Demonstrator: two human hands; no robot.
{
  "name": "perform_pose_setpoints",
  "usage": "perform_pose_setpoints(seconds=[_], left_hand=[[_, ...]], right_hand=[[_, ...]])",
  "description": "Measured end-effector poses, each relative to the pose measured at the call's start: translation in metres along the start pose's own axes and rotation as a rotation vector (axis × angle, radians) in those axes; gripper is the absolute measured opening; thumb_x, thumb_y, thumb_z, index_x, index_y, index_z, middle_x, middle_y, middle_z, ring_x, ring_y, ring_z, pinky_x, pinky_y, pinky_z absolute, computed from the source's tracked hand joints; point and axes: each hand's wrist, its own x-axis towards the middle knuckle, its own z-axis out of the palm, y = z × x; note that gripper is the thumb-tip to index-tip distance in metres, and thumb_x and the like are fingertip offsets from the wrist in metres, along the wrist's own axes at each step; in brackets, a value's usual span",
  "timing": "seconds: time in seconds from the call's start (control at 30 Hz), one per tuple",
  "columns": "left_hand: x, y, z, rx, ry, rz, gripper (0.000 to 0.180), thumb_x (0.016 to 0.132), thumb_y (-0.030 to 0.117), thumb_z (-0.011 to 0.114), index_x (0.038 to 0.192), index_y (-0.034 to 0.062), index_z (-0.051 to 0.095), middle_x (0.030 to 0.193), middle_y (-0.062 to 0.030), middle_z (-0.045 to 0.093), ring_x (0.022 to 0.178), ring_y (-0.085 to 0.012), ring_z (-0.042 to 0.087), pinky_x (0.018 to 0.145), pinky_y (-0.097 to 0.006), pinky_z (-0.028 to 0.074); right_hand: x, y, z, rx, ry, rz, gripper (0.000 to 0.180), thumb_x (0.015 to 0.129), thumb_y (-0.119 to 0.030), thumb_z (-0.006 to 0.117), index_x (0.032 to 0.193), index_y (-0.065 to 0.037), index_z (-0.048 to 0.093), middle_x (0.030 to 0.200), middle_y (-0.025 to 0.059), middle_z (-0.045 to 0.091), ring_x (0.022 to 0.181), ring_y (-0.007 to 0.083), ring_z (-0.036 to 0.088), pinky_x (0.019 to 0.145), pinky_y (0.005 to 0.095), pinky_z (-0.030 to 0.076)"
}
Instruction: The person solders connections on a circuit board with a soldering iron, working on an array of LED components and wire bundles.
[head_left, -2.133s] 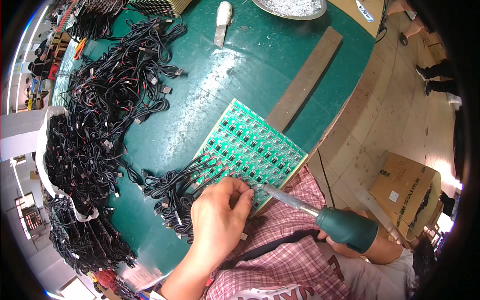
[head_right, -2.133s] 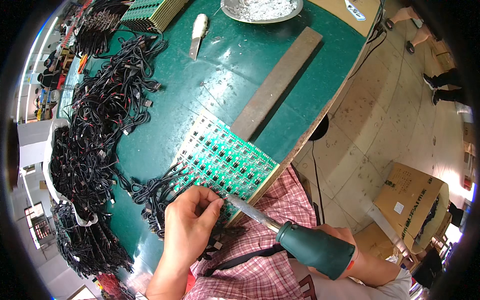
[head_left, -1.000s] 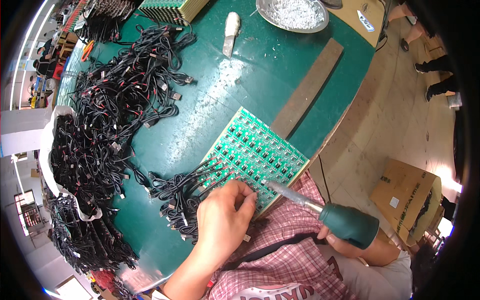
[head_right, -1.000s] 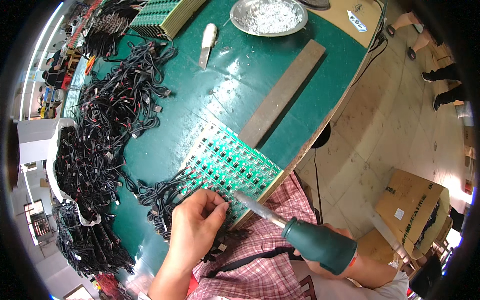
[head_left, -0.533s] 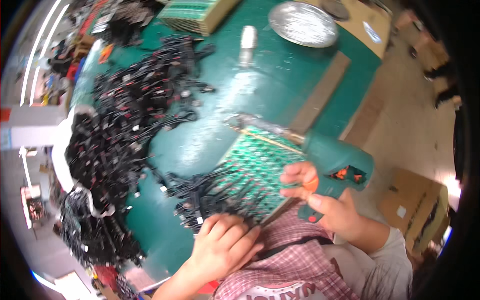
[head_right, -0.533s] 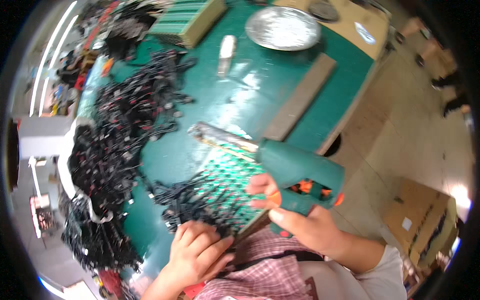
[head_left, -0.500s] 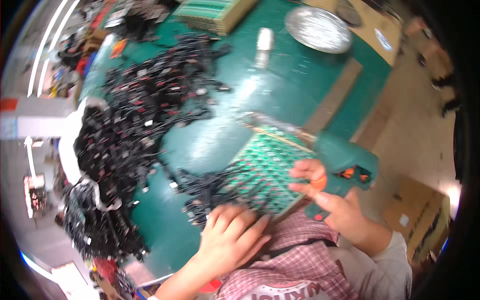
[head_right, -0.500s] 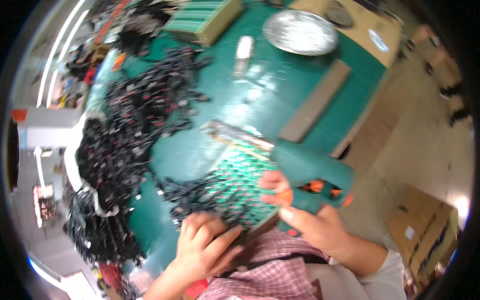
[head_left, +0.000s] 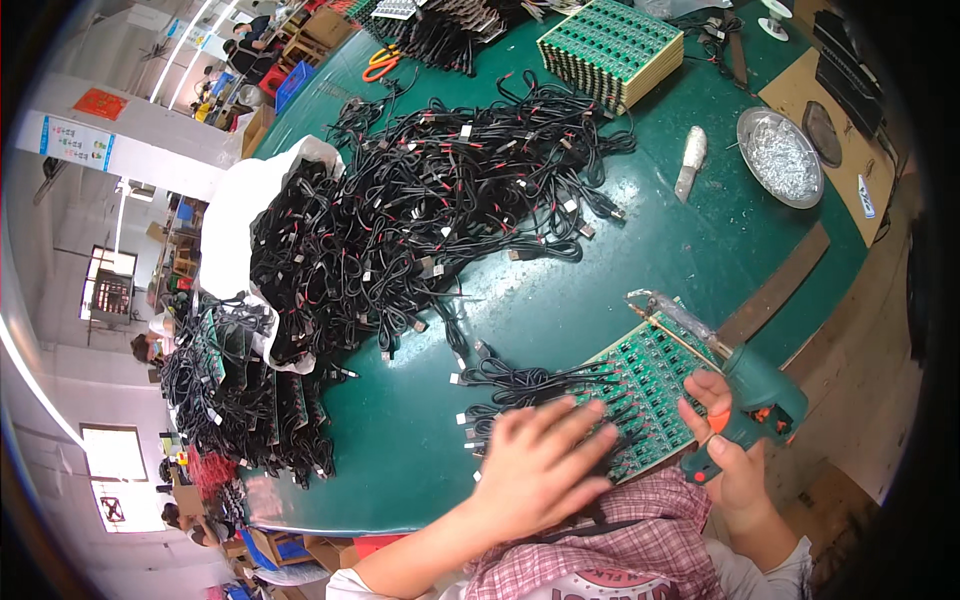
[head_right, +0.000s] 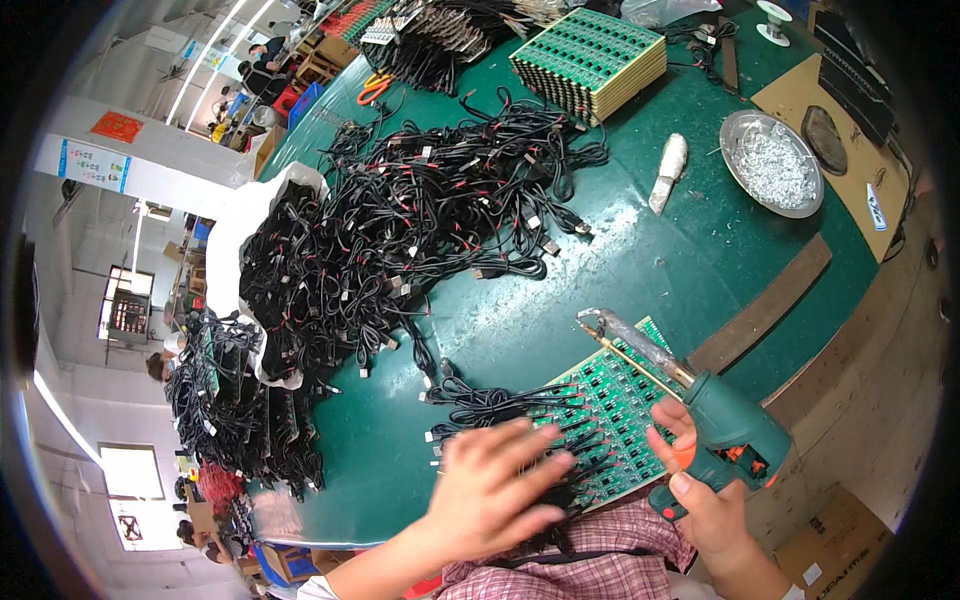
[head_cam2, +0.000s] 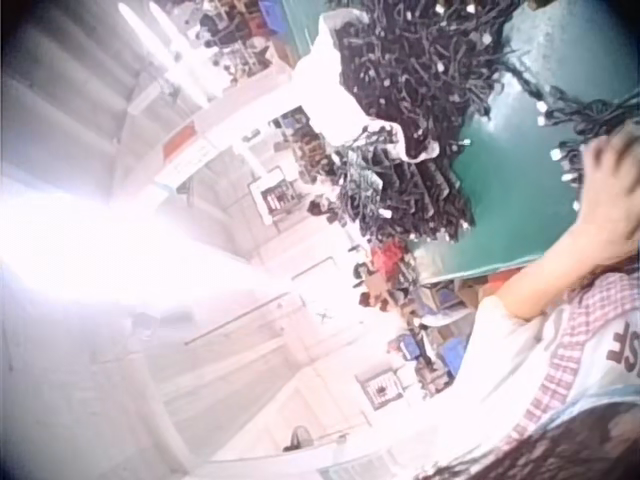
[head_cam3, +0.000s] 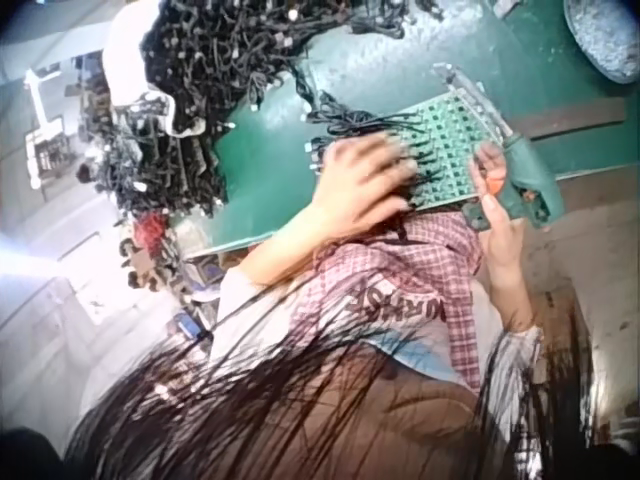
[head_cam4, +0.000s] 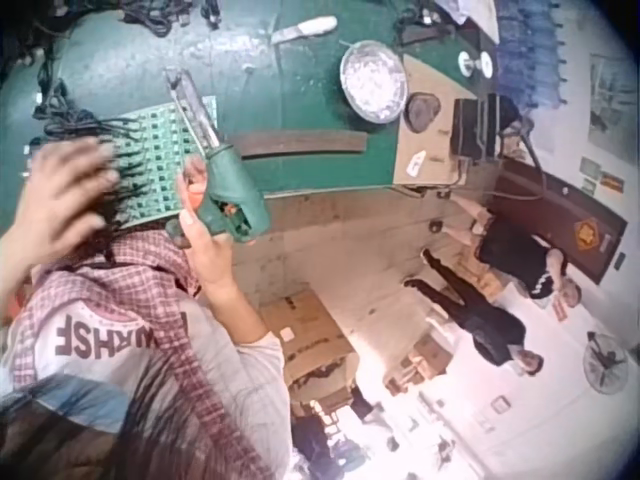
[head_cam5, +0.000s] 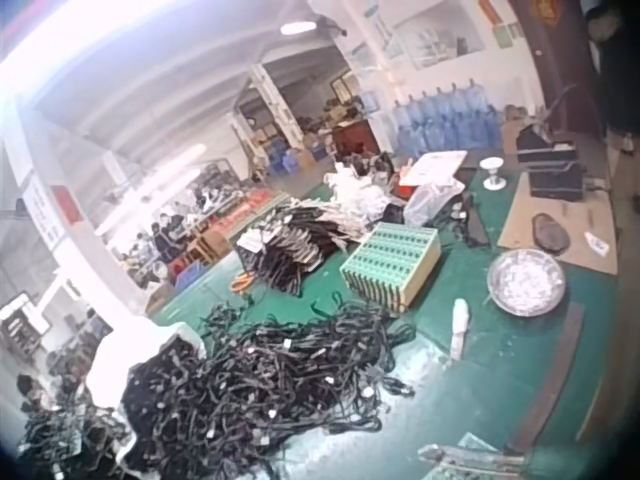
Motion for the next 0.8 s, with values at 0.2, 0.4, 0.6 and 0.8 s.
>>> perform_pose_setpoints(seconds=[0.2,0.4,0.6,0.8], left_hand=[[0.045,-0.124,-0.047,0.53,0.392,-0.269,0.039,0.08,0.001,0.074,0.118,0.0093,0.07,0.129,-0.011,0.06,0.107,-0.0349,0.055,0.094,-0.044,0.047],[0.042,-0.147,-0.107,-0.179,0.783,-0.425,0.014,0.094,0.002,0.069,0.106,0.0046,0.077,0.097,-0.0029,0.073,0.091,-0.0127,0.066,0.079,-0.028,0.052],[0.021,-0.069,-0.18,-0.781,0.339,-0.264,0.014,0.089,0.003,0.071,0.102,-0.0027,0.074,0.093,-0.0088,0.075,0.081,-0.0145,0.068,0.074,-0.026,0.052],[0.07,0.03,-0.038,-0.707,-0.452,-0.533,0.009,0.089,0.003,0.074,0.096,-0.0012,0.07,0.081,-0.0077,0.072,0.074,-0.0124,0.068,0.065,-0.028,0.053]], right_hand=[[-0.004,0.002,-0.002,0.024,0.012,0.004,0.038,0.084,-0.011,0.068,0.121,-0.006,0.057,0.148,0.0191,0.046,0.143,0.0353,0.044,0.119,0.0556,0.037],[-0.008,-0.014,-0.006,0.06,0.025,0.021,0.039,0.09,-0.008,0.066,0.128,-0.004,0.058,0.141,0.0186,0.052,0.133,0.0333,0.054,0.111,0.0529,0.047],[-0.043,-0.03,-0.026,0.058,0.03,0.095,0.038,0.094,-0.005,0.063,0.131,-0.004,0.054,0.121,0.0219,0.065,0.107,0.0329,0.069,0.093,0.0481,0.058],[-0.073,-0.032,-0.028,-0.107,0.084,0.269,0.04,0.09,-0.016,0.066,0.126,-0.006,0.052,0.107,0.022,0.067,0.089,0.0292,0.072,0.078,0.0416,0.057]])
